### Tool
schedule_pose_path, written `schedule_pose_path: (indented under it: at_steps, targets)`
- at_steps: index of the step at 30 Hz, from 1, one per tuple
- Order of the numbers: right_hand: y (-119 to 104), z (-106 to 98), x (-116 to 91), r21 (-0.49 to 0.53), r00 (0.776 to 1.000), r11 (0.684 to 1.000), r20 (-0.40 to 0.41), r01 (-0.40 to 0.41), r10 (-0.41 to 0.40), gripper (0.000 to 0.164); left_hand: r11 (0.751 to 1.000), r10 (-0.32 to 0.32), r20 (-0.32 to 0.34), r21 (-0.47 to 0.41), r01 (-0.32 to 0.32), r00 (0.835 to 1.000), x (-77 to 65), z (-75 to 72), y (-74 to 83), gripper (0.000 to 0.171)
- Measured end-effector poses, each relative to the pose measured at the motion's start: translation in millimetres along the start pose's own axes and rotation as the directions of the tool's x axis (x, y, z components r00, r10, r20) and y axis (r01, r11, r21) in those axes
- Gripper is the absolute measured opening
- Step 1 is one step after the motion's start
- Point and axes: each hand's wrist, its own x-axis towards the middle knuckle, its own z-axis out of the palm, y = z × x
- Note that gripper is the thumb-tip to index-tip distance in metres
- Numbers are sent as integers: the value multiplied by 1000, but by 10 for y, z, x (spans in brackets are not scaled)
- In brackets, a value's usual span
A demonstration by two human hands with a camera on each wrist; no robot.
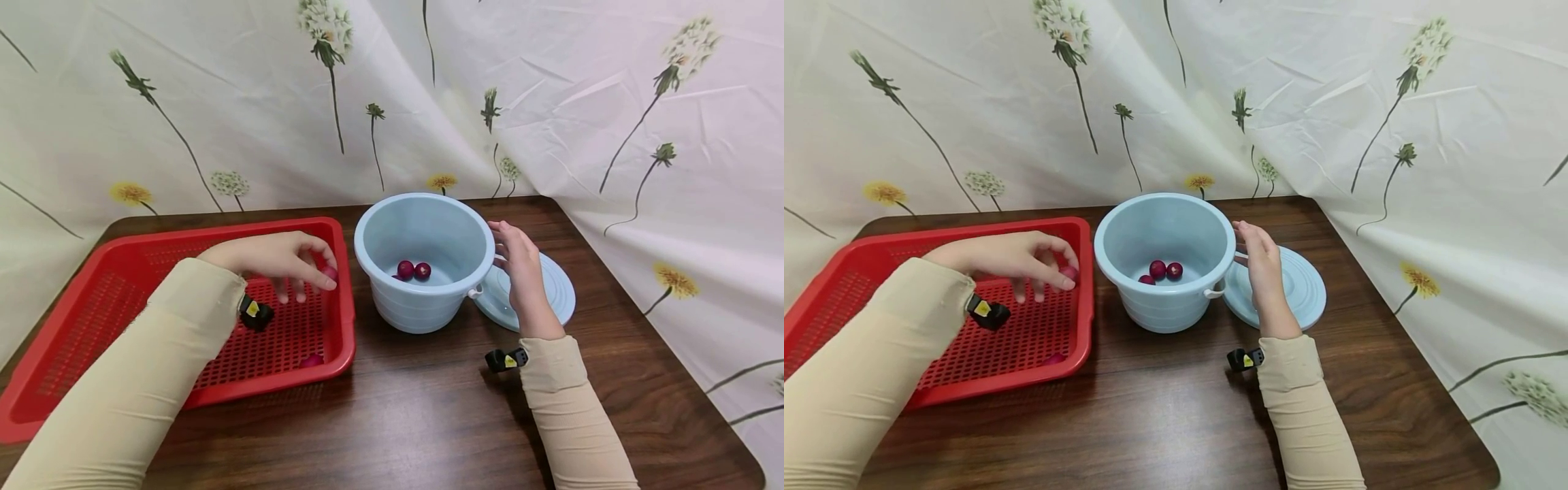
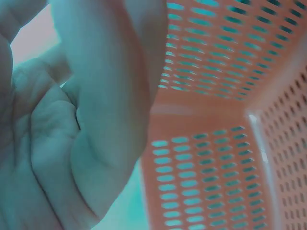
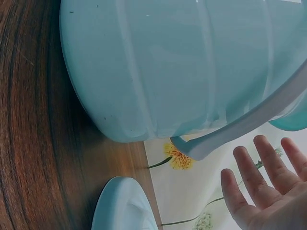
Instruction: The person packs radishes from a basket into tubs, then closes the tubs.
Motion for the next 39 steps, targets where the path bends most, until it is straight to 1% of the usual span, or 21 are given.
schedule_pose_path:
  at_steps: [5, 10, 14, 18, 21, 24, 32, 39]
  targets:
    - [11, 4, -10, -10, 1000, 1000, 13, 3, -3, 53, 998, 58, -34, -14, -59, 998, -50, -29, 175, 39]
    - [25, 2, -12, 0, 1000, 1000, 17, 5, -5, 50, 994, 88, -87, -50, -93, 992, -56, -13, 352, 37]
    - [27, 4, -21, 14, 999, 1000, 32, 8, -8, 49, 990, 119, -138, -64, -128, 983, -46, 30, 480, 39]
    - [27, 7, -28, 12, 999, 1000, 41, 11, -11, 50, 984, 142, -185, -83, -160, 972, -6, 83, 566, 37]
    - [25, 10, -27, 8, 999, 1000, 43, 10, -10, 49, 983, 140, -211, -89, -162, 967, 38, 109, 606, 35]
    - [21, 15, -24, 5, 999, 1000, 41, 4, -4, 49, 983, 141, -223, -81, -163, 965, 90, 125, 635, 35]
    - [15, 29, -15, -6, 999, 1000, 32, -13, 13, 46, 987, 135, -225, -52, -150, 965, 224, 161, 717, 36]
    - [1, 33, -15, -15, 999, 1000, 38, -15, 15, 46, 986, 144, -237, -50, -160, 961, 322, 160, 818, 38]
